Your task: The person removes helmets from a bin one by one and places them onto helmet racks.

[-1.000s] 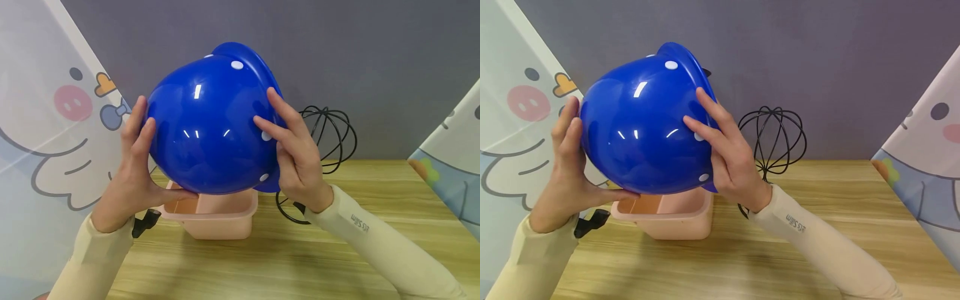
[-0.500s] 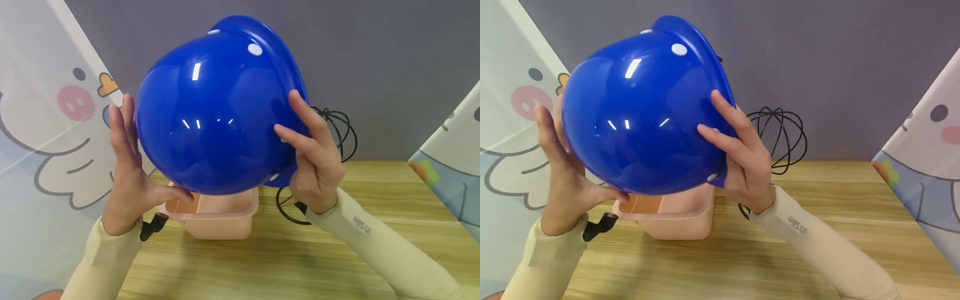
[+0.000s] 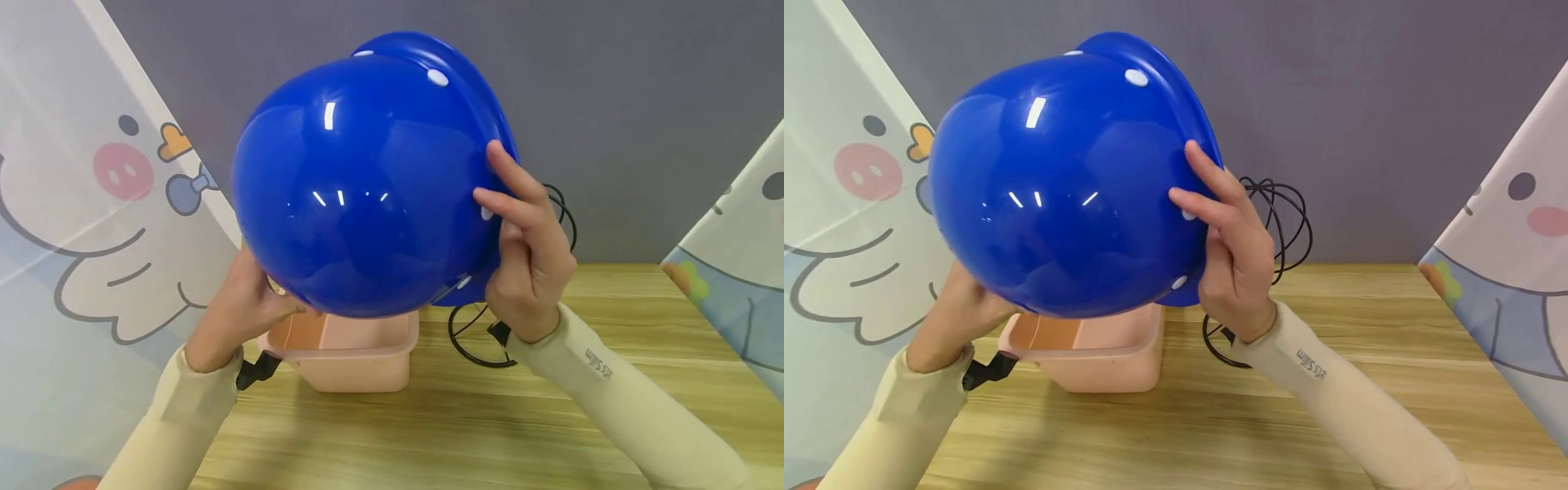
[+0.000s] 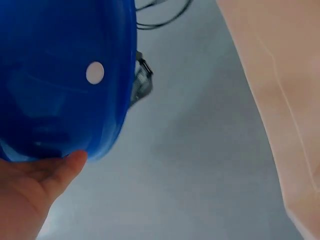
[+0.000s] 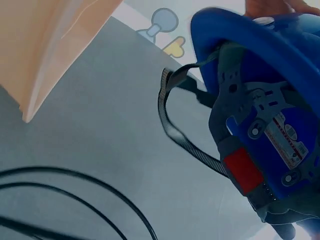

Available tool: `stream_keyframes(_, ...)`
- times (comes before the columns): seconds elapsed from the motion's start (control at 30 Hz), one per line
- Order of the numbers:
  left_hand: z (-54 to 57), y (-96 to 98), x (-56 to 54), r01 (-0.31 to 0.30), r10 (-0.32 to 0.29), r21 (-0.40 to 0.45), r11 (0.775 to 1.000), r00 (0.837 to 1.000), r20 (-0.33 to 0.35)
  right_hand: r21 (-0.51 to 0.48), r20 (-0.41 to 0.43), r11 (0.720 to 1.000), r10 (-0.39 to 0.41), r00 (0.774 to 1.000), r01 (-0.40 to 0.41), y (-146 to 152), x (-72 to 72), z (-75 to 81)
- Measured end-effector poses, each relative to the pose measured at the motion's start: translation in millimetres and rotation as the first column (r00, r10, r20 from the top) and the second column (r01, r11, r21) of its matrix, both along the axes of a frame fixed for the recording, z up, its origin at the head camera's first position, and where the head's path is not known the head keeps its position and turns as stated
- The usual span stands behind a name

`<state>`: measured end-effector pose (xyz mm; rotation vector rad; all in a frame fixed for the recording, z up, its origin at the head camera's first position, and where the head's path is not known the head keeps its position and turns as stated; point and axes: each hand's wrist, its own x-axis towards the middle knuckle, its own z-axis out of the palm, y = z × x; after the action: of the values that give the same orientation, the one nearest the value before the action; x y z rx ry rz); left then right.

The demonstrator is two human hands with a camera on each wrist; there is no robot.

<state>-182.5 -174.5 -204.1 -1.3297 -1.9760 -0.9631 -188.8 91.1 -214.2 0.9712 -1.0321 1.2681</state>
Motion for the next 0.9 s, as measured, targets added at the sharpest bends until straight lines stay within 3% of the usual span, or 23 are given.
stream_keyframes(0.1, 4.1, 7.1, 4.7, -0.012, 0.014, 0.045, 0.999, 1.000, -0.026, 0.000, 0.060, 0.999, -0.038, 0.997, 0.039, 1, 3.2, 5.0)
stream_keyframes(0.3, 11.4, 20.3, 4.4, 0.043, -0.033, 0.157, 0.987, 0.997, -0.065, 0.007, 0.148, 0.990, -0.141, 0.979, 0.142, 8, 2.1, 10.1)
stream_keyframes(0.4, 12.7, 25.5, 1.8, 0.028, -0.009, 0.227, 0.974, 0.996, -0.083, 0.085, 0.194, 0.978, -0.203, 0.960, 0.190, 12, 4.9, 13.0)
stream_keyframes(0.57, 15.0, 32.3, -3.8, -0.028, 0.066, 0.319, 0.947, 0.992, -0.108, 0.256, 0.256, 0.931, -0.324, 0.911, 0.259, 18, 14.0, 17.9)
stream_keyframes(0.63, 16.7, 35.2, -5.7, -0.042, 0.083, 0.332, 0.942, 0.990, -0.111, 0.276, 0.280, 0.931, -0.316, 0.907, 0.239, 21, 16.5, 19.6)
stream_keyframes(0.7, 18.1, 37.7, -8.1, -0.042, 0.084, 0.339, 0.940, 0.990, -0.109, 0.271, 0.289, 0.943, -0.269, 0.919, 0.191, 25, 18.2, 21.3)
stream_keyframes(0.9, 22.2, 42.8, -14.1, 0.010, 0.031, 0.326, 0.945, 0.992, -0.121, 0.297, 0.275, 0.944, -0.228, 0.934, 0.143, 41, 20.5, 20.8)
